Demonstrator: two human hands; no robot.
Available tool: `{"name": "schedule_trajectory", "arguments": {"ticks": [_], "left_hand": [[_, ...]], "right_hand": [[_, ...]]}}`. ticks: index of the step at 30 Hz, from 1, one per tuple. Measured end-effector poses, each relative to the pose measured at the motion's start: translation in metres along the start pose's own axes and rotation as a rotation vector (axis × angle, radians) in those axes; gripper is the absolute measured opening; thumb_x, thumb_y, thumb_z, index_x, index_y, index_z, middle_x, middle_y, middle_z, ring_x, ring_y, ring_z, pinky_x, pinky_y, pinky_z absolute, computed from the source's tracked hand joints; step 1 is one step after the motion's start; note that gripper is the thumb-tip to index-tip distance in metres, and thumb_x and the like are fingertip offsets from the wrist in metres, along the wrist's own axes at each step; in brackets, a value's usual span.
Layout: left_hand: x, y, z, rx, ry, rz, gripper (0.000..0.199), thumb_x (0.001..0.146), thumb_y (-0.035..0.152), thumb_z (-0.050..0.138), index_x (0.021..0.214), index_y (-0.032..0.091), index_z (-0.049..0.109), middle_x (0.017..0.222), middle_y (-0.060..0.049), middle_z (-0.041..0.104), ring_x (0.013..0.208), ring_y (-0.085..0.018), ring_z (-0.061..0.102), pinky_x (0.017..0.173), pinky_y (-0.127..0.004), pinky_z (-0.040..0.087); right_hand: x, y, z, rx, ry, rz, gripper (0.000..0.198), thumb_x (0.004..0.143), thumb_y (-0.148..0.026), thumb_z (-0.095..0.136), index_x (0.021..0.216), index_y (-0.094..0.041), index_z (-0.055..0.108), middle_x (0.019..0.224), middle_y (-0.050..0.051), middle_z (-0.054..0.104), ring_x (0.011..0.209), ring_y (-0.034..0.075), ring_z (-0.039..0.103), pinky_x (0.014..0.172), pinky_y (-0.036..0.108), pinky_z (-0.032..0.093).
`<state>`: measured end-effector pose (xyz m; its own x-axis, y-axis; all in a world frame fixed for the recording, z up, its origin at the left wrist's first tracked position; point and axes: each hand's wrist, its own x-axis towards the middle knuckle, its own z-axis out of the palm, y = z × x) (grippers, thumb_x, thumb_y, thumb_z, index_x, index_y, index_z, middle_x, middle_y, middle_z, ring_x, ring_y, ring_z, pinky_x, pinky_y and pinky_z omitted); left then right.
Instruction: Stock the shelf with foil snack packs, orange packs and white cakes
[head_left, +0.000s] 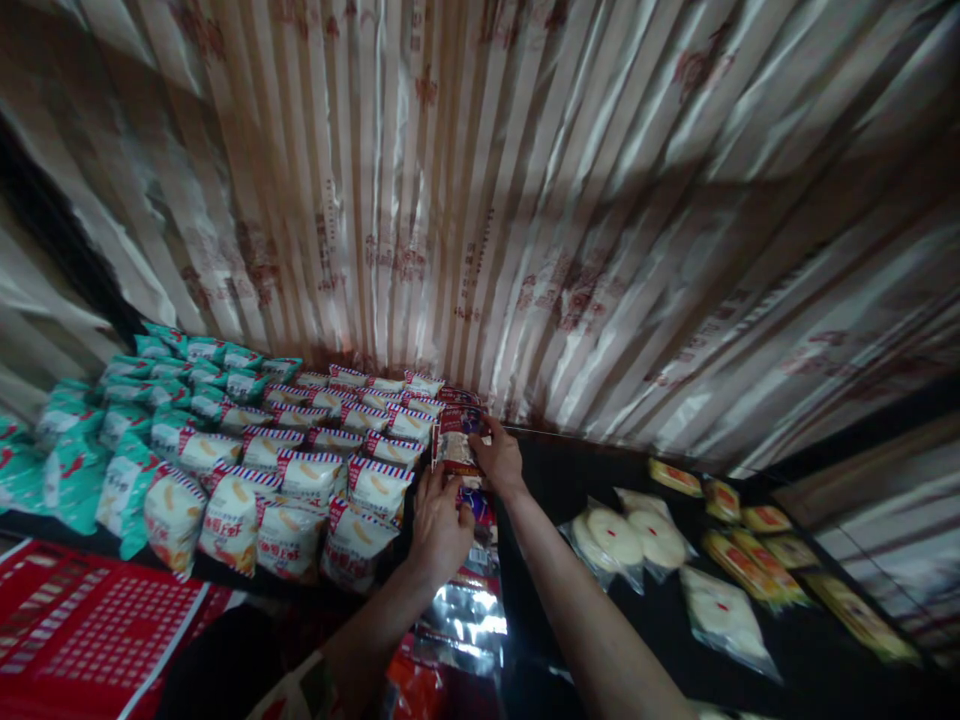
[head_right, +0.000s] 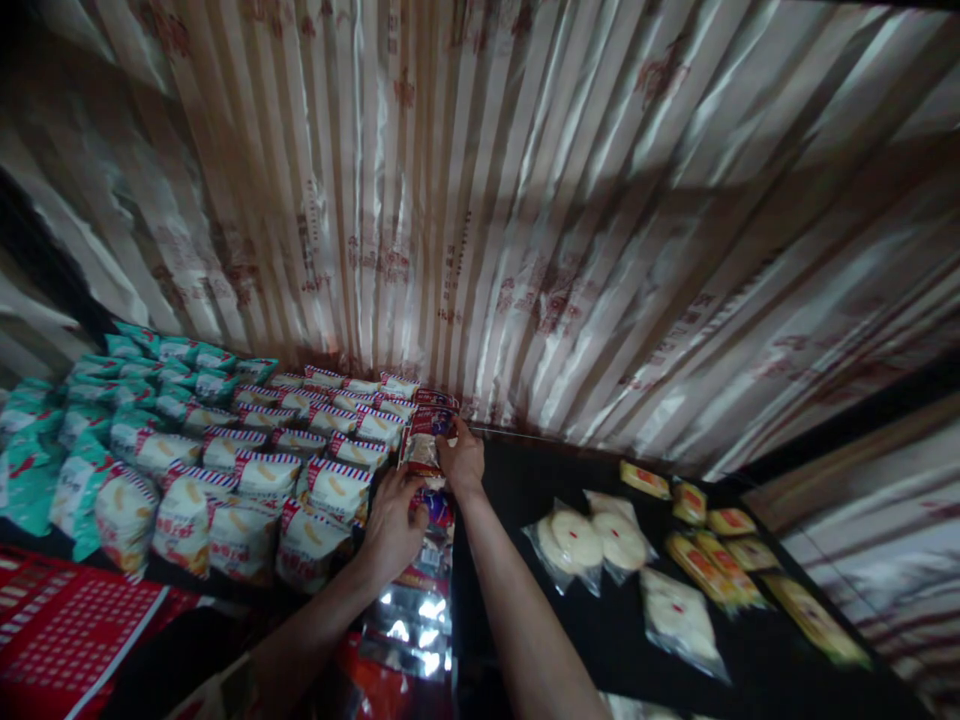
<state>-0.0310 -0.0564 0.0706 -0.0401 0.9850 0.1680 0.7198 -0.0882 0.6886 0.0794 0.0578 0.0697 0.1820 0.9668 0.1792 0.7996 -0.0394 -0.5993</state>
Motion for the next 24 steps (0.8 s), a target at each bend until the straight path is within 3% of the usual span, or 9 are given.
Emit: {"name": "schedule_trajectory", "arguments": {"ticks": [7,13,20,24], "left_hand": [[0.001,-0.003,0.003,-0.024,0.010,-0.011,0.043,0.077,0.011,0.047,0.118,0.009,0.058,0.138,-0.015,0.044,0.130,-0.030,0.036,0.110,-0.043,0.029],[0.002,-0.003,0.005,-0.001,0.022,0.004,0.042,0.076,0.012,0.047,0.116,0.012,0.060,0.135,-0.012,0.047,0.129,-0.030,0.036,0.109,-0.043,0.030],[0.001,-0.003,0.005,0.000,0.012,0.017,0.040,0.075,0.011,0.047,0.113,0.010,0.061,0.135,-0.014,0.046,0.129,-0.030,0.036,0.109,-0.042,0.031],[0.002,-0.005,0.007,0.012,0.037,0.026,0.040,0.075,0.012,0.048,0.112,0.012,0.062,0.134,-0.012,0.048,0.129,-0.030,0.036,0.109,-0.043,0.032]], "right_hand": [[0.001,0.011,0.010,0.019,0.018,-0.130,0.041,0.079,-0.030,0.051,0.117,-0.022,0.059,0.106,0.007,0.068,0.102,0.021,0.061,0.094,0.034,0.041],[-0.003,0.015,0.018,-0.094,0.059,-0.240,0.039,0.079,-0.031,0.053,0.114,-0.015,0.061,0.124,0.013,0.058,0.127,0.026,0.041,0.106,0.041,0.028],[-0.004,0.018,0.019,-0.032,-0.027,-0.190,0.044,0.080,-0.031,0.052,0.120,-0.014,0.058,0.124,0.014,0.057,0.127,0.025,0.042,0.103,0.036,0.035],[-0.005,0.018,0.019,0.033,-0.031,-0.184,0.043,0.082,-0.033,0.049,0.121,-0.018,0.057,0.123,0.011,0.057,0.115,0.023,0.053,0.099,0.035,0.040]]}}
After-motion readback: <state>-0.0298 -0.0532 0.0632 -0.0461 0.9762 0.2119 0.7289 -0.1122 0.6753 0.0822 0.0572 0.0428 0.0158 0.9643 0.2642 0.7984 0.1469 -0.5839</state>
